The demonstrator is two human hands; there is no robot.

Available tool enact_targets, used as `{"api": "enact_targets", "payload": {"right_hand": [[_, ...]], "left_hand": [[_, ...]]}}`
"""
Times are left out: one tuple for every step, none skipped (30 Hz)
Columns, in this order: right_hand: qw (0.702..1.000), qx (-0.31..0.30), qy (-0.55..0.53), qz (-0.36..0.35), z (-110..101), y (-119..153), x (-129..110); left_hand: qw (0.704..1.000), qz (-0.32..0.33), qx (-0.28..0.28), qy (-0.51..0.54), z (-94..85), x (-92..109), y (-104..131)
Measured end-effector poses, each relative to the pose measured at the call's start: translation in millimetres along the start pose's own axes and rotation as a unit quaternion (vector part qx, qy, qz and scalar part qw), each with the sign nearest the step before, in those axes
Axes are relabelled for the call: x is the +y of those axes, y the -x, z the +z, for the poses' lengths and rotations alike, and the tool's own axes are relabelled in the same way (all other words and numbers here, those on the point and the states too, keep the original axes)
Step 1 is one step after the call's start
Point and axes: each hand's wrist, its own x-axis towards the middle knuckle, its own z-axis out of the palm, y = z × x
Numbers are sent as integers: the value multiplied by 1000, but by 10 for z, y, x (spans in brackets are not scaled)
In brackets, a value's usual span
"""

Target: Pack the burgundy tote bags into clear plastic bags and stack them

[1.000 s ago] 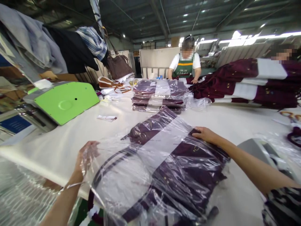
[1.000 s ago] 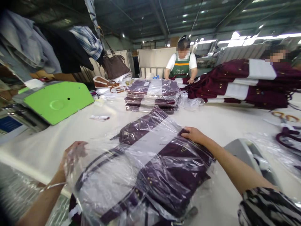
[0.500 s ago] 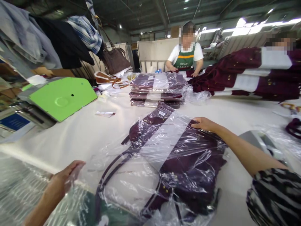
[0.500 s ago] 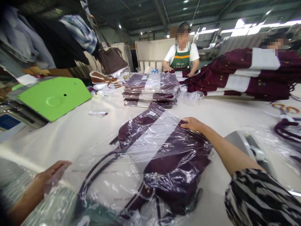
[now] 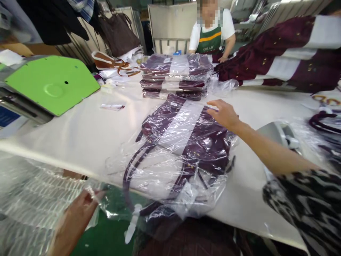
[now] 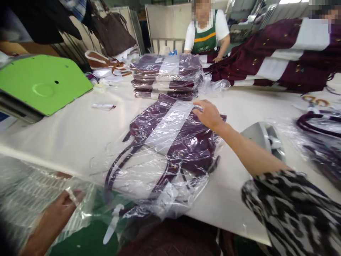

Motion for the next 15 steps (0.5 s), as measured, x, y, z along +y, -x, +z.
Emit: {"api": "enact_targets", "payload": {"right_hand": [[999,-8,-47,-17,-147,244,-169],[994,-49,-97,-33,-288,523,-353],[982,-111,-145,-50,-408,830,-546],[960,-192,-191,-72,-495,1154,-740],[925,-278,-237,-101,-537,1483,-925],[885,-357,-273,-125,-524,1801,-1094],[850,-404,-297,-162,-455,2091,-1241],[838,-408,-299,-204,-338,2336,-1363],[834,-410,-277,-246,-186,2525,-1464],[831,-402,-254,-289,-19,2653,-1547],[829,-382,-237,-332,144,2725,-1620],[833,-356,-219,-363,284,2748,-1687],[842,-325,-205,-378,388,2736,-1750],[859,-288,-193,-376,448,2700,-1808],[881,-247,-182,-359,461,2653,-1856]], "left_hand": [[1000,-9,-25,-12,-8,61,107],[998,-4,-55,-14,-12,139,214],[995,24,-92,-2,-7,236,317],[988,70,-138,20,14,353,417],[973,124,-188,45,53,487,507],[953,184,-228,70,110,637,586],[934,245,-244,94,182,797,648],[918,302,-232,113,262,963,692],[904,356,-201,126,341,1129,715],[890,408,-156,134,410,1289,718],[872,459,-105,131,463,1437,705],[853,506,-57,119,496,1568,679],[834,542,-18,101,509,1676,643],[819,568,11,83,507,1760,600],[807,586,31,68,497,1818,555]]}}
